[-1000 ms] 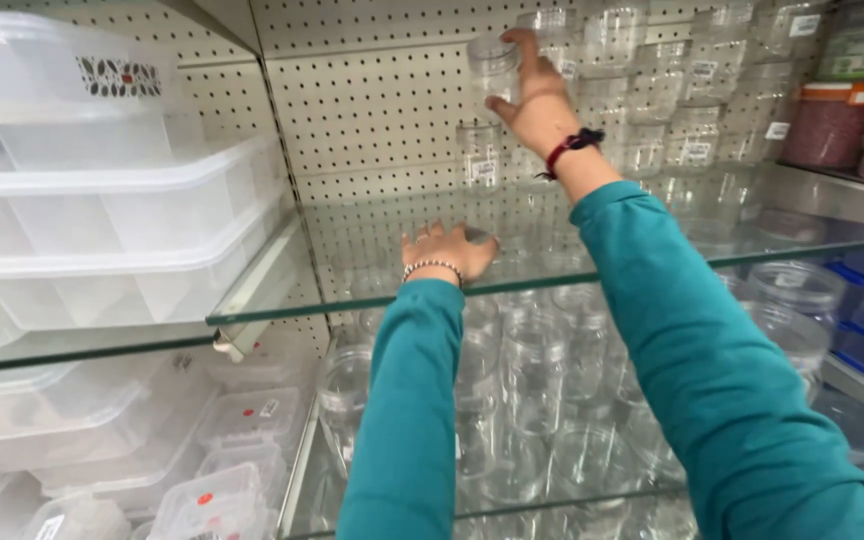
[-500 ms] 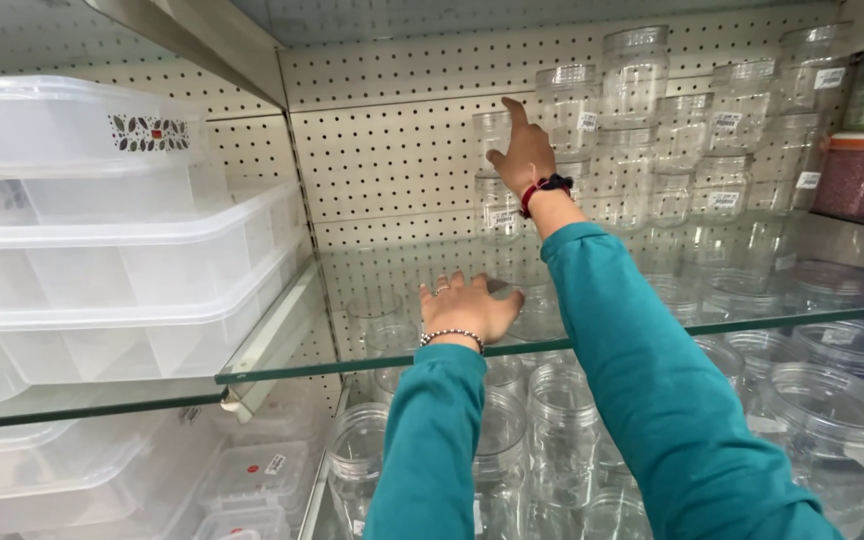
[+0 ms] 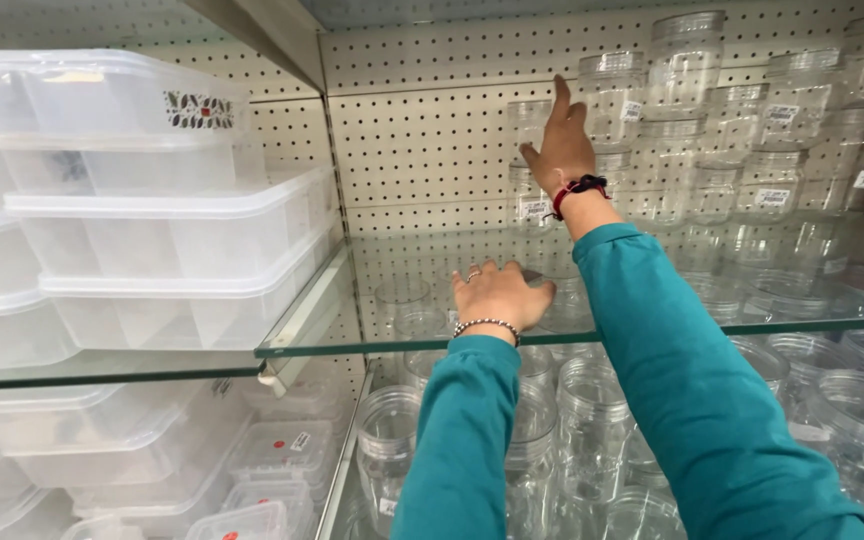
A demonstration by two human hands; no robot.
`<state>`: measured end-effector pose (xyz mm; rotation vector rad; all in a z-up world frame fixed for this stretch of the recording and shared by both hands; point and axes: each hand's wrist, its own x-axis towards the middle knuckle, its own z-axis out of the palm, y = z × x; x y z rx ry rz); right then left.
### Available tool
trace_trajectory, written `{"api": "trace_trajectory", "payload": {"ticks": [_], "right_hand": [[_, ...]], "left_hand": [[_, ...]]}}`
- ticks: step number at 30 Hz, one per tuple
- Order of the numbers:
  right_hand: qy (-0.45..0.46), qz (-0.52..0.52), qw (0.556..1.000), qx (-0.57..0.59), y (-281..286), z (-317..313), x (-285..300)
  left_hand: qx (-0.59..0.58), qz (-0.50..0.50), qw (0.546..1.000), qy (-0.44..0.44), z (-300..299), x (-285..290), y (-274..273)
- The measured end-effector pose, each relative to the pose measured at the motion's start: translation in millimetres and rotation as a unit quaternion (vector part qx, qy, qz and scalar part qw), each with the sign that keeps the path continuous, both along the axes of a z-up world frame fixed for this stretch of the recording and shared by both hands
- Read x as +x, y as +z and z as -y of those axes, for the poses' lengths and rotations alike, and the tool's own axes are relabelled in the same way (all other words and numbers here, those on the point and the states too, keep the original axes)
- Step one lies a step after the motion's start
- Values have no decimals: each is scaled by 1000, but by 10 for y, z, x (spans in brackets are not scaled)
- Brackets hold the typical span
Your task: Wiping glass jars with a cloth and placing them into a shopping cart.
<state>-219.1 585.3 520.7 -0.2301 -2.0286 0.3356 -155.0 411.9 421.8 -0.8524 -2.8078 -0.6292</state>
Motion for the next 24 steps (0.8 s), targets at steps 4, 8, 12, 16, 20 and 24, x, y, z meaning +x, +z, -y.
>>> {"api": "trace_trajectory", "payload": {"ticks": [4,8,12,16,20,24], "right_hand": [[26,-65,997,32,-33,140,142],[-10,-172,976,131,-123,442,395],[16,-181,972,148,-333,838,762],[-42,-158,966,199,-496,1229,1118],[-5,-158,971,178,-752,1776,1452],[1,-166,970,179,-1151,2355,1643]], "left_hand": [[76,-43,996,12,-80,-128,-150],[205,-140,967,53,8,6,-35],[350,-238,905,40,193,208,25],[385,-332,861,-7,752,288,-10],[315,-445,837,-47,1575,290,-122],[267,-476,835,-68,2239,316,-483]]}}
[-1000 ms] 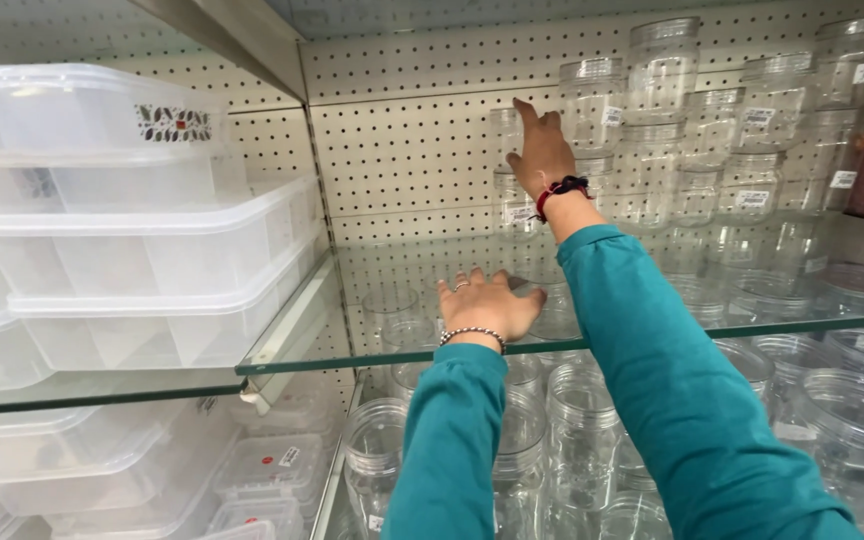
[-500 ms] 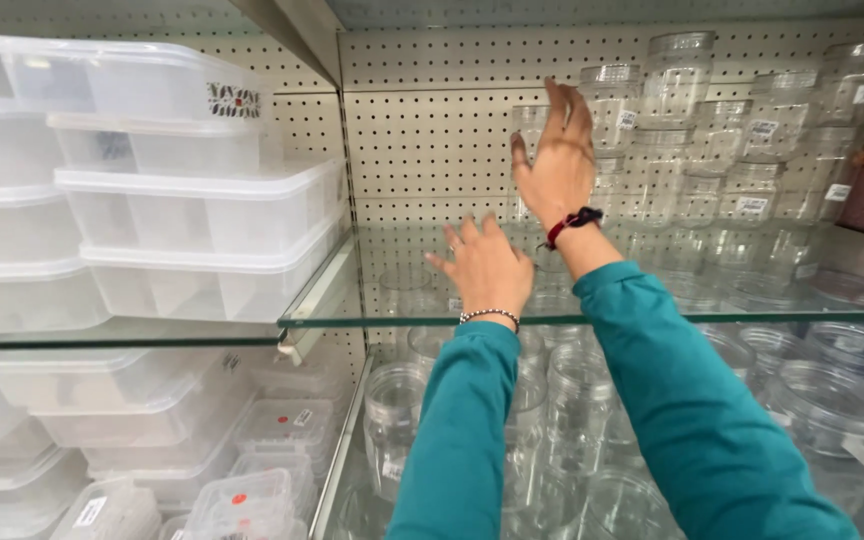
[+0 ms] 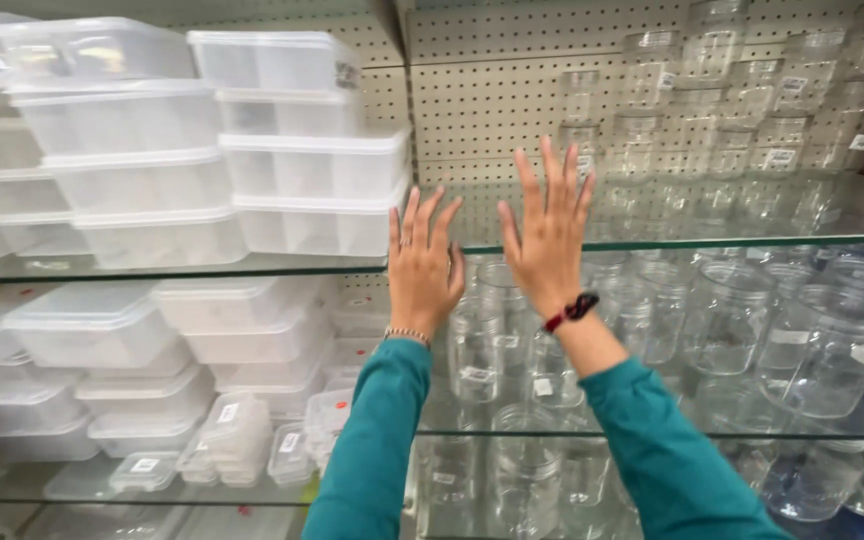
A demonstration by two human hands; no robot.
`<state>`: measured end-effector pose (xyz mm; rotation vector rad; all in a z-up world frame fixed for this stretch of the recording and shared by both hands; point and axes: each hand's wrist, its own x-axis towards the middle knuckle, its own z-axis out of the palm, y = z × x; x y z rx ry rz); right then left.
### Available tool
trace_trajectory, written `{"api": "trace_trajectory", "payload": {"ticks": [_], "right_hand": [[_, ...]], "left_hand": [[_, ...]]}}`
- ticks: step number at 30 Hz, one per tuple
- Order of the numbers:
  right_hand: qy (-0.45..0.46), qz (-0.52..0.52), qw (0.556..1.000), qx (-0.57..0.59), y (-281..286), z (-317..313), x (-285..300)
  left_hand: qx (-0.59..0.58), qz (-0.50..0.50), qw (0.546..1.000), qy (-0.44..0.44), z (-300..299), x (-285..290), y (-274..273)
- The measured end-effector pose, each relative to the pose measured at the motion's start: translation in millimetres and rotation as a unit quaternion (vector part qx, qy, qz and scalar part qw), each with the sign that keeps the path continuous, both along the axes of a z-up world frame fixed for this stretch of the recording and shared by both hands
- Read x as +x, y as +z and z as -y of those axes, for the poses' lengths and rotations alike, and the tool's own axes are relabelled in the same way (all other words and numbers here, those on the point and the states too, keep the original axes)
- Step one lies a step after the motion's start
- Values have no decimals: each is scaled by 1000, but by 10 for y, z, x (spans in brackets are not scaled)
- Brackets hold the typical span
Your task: Wiping glass jars with a cloth and placing them into a shopping cart.
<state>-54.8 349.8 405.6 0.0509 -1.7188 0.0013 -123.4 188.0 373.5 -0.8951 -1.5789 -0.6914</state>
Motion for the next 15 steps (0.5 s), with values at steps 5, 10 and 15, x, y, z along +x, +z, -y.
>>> {"api": "trace_trajectory", "payload": {"ticks": [5,10,15], "right_hand": [[58,47,996,-44,-804,762,162],[65,107,990,-61,-1912,1387,339],[62,206,973,-84,-3095,1890,684]], "left_hand": [[-22,36,999,-21,605,159,-728],[-19,110,992,-59,1207,318,-1838],[-25,272,961,-37,1897,686,-3127]]}}
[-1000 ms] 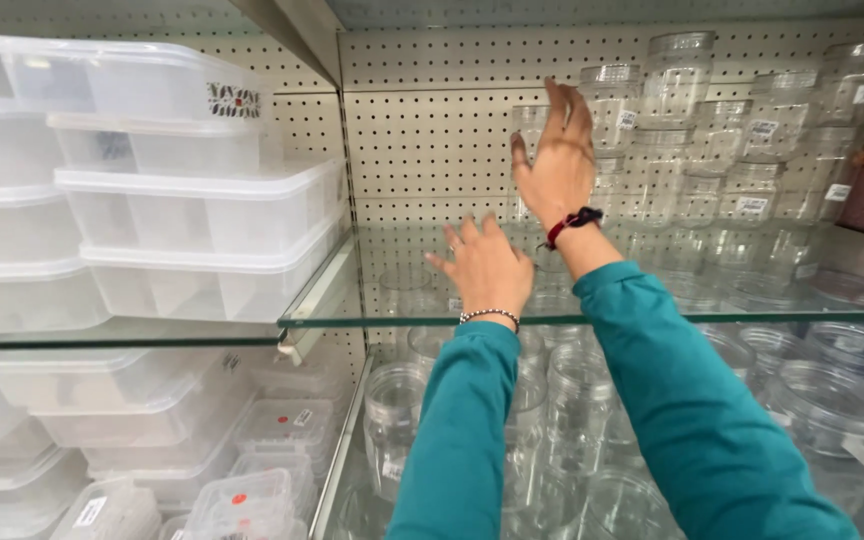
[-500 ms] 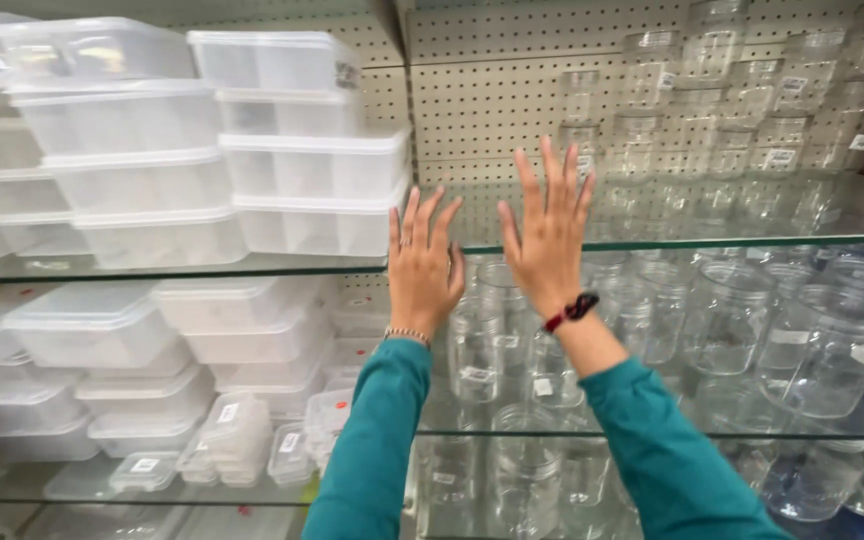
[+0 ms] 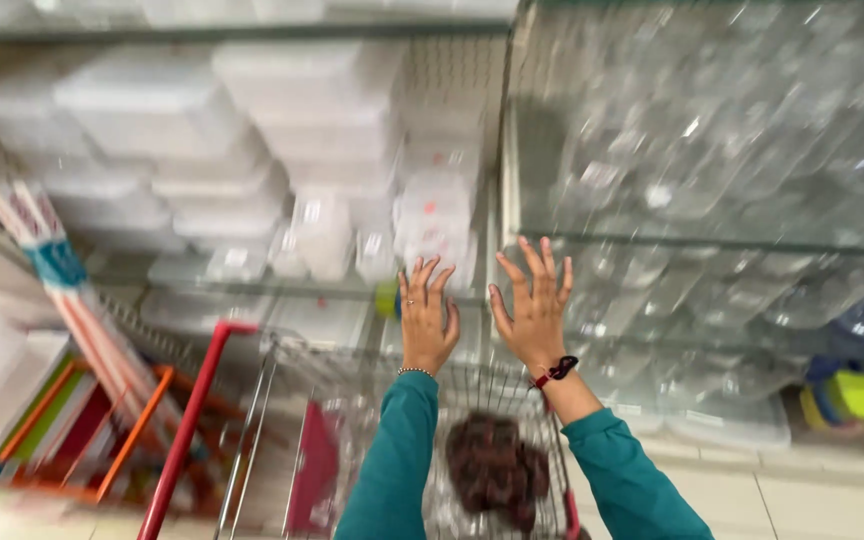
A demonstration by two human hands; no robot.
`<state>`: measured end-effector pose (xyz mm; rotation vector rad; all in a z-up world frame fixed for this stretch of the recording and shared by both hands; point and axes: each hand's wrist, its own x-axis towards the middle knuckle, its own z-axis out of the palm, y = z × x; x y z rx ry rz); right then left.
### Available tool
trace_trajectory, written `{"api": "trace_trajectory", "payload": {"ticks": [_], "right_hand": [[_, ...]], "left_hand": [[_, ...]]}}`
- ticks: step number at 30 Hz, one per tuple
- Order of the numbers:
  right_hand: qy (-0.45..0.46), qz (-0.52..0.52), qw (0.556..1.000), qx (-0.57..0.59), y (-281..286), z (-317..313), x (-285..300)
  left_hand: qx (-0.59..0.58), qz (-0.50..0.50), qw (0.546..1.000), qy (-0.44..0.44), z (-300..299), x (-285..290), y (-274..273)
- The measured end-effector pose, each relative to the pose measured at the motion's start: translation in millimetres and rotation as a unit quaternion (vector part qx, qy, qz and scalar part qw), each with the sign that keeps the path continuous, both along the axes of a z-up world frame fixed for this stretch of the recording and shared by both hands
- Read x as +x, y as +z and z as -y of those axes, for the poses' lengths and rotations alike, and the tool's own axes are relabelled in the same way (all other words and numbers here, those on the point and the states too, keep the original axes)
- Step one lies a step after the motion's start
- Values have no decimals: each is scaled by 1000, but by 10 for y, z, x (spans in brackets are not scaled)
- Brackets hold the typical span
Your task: Wiping glass jars with a cloth and placing them into a shopping cart.
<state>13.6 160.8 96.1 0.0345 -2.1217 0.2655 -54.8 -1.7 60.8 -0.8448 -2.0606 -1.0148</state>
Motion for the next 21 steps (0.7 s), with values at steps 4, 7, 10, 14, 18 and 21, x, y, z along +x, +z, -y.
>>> {"api": "trace_trajectory", "payload": {"ticks": [4,7,10,14,18,21], "right_hand": [[34,98,994,-29,-764,276,263],[54,187,978,-75,-1268,394,445],[50,284,954,-81,-1780,429,586],[43,410,909,-63,-2395,461,736],[-41,589,805,-63,-2679,560,724],[-69,667,730,-131,-2952,513,678]], "left_hand": [[-23,119,992,44,476,324,-933],[-40,211,973,80,783,551,-1573],[-63,293,945,127,1043,778,-2142],[-81,360,904,217,1278,1032,-2678],[-40,356,886,295,1424,985,-2858],[8,368,873,319,1536,768,-2806]]}}
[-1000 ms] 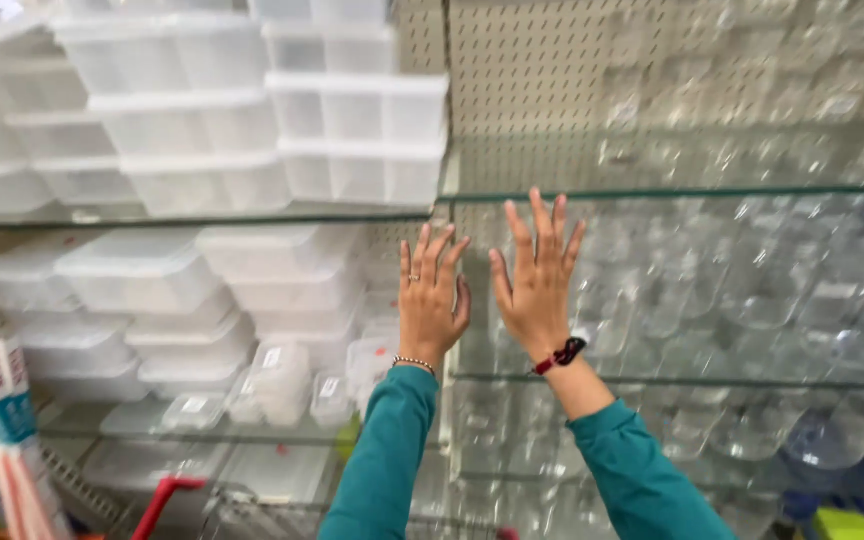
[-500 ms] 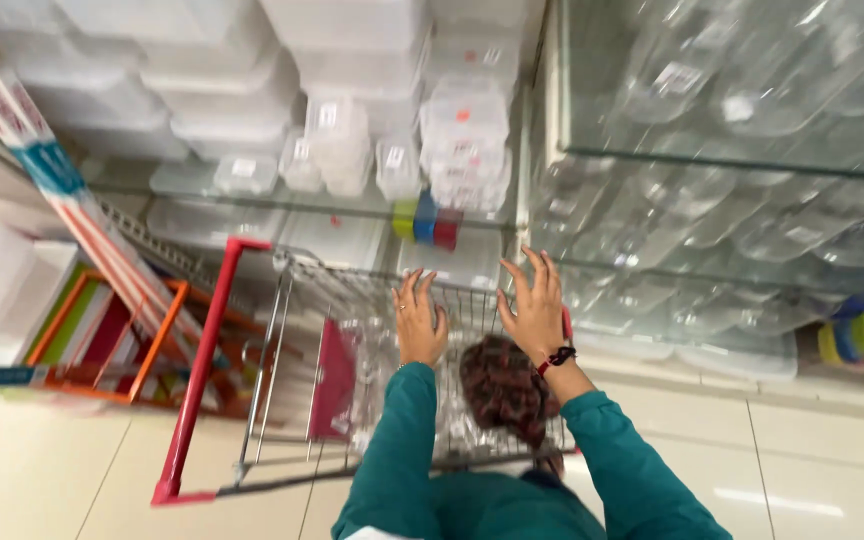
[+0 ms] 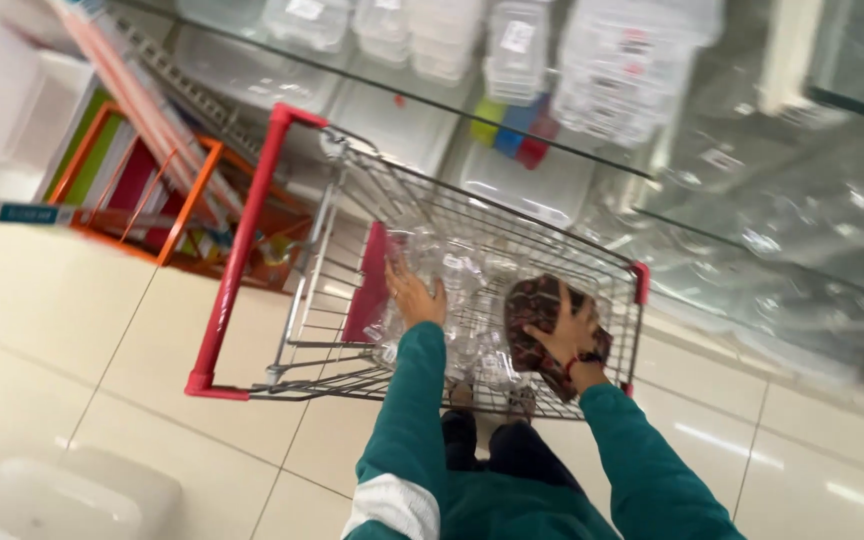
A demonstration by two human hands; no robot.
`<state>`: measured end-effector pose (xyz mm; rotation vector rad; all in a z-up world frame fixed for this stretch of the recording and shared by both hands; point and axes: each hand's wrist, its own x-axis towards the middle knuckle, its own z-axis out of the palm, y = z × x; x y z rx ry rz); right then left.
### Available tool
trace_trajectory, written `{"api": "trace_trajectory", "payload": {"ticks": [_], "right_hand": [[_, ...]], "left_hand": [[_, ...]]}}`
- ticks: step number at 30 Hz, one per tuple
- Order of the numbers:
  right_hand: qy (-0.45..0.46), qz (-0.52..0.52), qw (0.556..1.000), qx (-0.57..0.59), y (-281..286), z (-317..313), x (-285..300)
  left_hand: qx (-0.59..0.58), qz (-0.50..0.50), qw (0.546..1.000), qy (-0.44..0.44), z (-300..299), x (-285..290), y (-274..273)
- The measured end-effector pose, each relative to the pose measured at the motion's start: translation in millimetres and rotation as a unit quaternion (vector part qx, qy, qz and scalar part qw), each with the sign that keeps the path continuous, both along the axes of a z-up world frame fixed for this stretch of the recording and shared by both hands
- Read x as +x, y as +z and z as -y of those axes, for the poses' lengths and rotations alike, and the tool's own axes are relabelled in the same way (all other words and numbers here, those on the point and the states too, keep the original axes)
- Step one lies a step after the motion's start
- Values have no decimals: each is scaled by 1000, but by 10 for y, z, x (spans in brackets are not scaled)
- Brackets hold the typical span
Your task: Wiping glass jars with a cloth and placing them into a shopping cart.
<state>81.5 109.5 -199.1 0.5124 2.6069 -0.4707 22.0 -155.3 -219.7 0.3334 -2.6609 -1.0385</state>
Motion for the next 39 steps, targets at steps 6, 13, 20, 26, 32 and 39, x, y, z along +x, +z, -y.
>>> {"api": "trace_trajectory", "payload": {"ticks": [6,13,20,26,32,39], "right_hand": [[20,63,996,58,-347,28,84],[88,-3,988,128,-201,-17,149],[107,-95,988,55,-243,-44,185],[-55,-148,985,-67,-67,-175,-47],[-116,-398,821,-392,467,-238,-371],[152,-511,838,-115,1749,262,-151]], "left_hand": [[-45,45,998,-13,217,-658,-217],[-27,167,985,-20,268,-1131,-280],[-125,224,966,-41,232,-1125,-84],[-33,284,958,-40,380,-806,6],[335,249,906,-63,-76,-579,5],[551,282,775,-127,-1268,-526,-160]]}}
